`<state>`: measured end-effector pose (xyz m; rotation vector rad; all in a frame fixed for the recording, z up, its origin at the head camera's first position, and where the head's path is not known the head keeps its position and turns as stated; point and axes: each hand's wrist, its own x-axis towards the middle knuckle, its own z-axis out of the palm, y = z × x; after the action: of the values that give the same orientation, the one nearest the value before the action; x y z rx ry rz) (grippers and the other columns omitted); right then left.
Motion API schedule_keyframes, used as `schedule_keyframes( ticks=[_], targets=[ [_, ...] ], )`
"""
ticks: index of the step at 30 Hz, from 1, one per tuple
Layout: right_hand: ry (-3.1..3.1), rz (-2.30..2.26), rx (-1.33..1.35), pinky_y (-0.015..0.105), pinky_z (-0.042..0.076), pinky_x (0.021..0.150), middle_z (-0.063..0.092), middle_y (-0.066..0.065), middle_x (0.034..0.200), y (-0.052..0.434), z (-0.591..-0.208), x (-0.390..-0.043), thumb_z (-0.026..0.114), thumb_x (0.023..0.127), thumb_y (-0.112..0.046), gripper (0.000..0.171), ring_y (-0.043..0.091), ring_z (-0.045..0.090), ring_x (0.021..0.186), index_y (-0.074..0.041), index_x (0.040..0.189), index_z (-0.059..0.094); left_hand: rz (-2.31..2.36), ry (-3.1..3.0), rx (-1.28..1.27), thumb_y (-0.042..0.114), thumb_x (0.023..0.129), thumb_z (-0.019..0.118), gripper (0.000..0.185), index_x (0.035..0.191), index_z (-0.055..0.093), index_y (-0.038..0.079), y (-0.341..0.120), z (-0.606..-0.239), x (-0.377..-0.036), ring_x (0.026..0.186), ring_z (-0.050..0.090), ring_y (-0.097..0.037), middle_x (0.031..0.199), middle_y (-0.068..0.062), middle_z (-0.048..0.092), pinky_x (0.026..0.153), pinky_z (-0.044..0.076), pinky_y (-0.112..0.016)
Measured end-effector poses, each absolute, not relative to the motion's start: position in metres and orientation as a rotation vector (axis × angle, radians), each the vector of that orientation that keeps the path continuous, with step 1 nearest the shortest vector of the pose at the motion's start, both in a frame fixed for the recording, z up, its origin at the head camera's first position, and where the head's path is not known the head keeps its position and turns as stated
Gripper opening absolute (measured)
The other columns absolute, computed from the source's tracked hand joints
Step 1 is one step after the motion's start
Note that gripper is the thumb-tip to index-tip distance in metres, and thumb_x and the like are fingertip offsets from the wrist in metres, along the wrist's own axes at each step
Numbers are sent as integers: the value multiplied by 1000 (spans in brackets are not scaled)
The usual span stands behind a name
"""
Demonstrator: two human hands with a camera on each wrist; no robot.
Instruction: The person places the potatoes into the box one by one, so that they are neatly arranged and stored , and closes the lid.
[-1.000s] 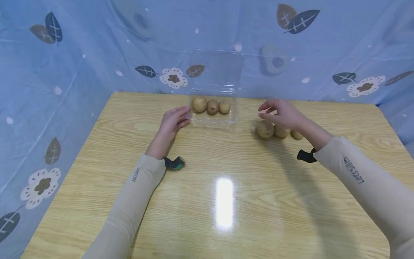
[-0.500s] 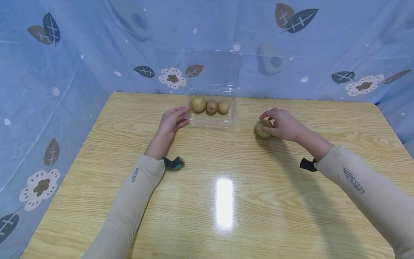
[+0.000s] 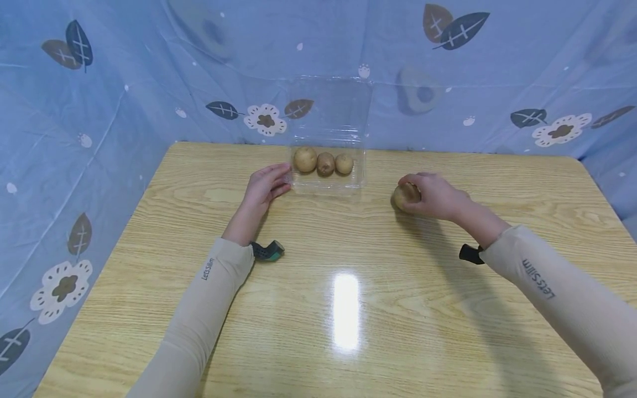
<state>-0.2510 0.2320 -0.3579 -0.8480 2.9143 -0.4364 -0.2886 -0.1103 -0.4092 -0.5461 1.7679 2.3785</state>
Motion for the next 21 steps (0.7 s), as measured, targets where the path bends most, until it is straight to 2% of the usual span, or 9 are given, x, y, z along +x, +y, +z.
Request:
schedule_keyframes(
  ticks=[7,10,14,21],
  targets=[
    [2928,-424,-853,29,42,57,62,13,91,227,-360,-250,73,75,-17,39,17,51,69,-2,109,59,2367,1775,-558,18,80,70,27,103,64,4,-111,-410,-289,65,57,-7,79,0,60,64,56,-21],
    [2913,-433,-831,34,45,62,61,16,98,225,-360,-249,74,75,-17,42,23,54,77,-1,111,59,2374,1775,-552,18,80,70,28,103,64,3,-110,-410,-289,64,57,-7,78,0,60,62,56,-20],
    [2894,-450,-804,47,47,77,58,22,109,223,-361,-247,74,75,-13,44,34,54,96,1,113,57,2374,1771,-538,18,80,70,29,104,64,3,-109,-410,-290,64,57,-8,78,0,60,63,56,-20],
    [2919,-465,-895,50,50,74,58,26,104,220,-366,-248,75,71,-8,46,37,58,89,2,111,55,2370,1774,-538,18,80,70,33,108,63,3,-111,-411,-289,67,57,-8,81,0,60,69,57,-23]
  ],
)
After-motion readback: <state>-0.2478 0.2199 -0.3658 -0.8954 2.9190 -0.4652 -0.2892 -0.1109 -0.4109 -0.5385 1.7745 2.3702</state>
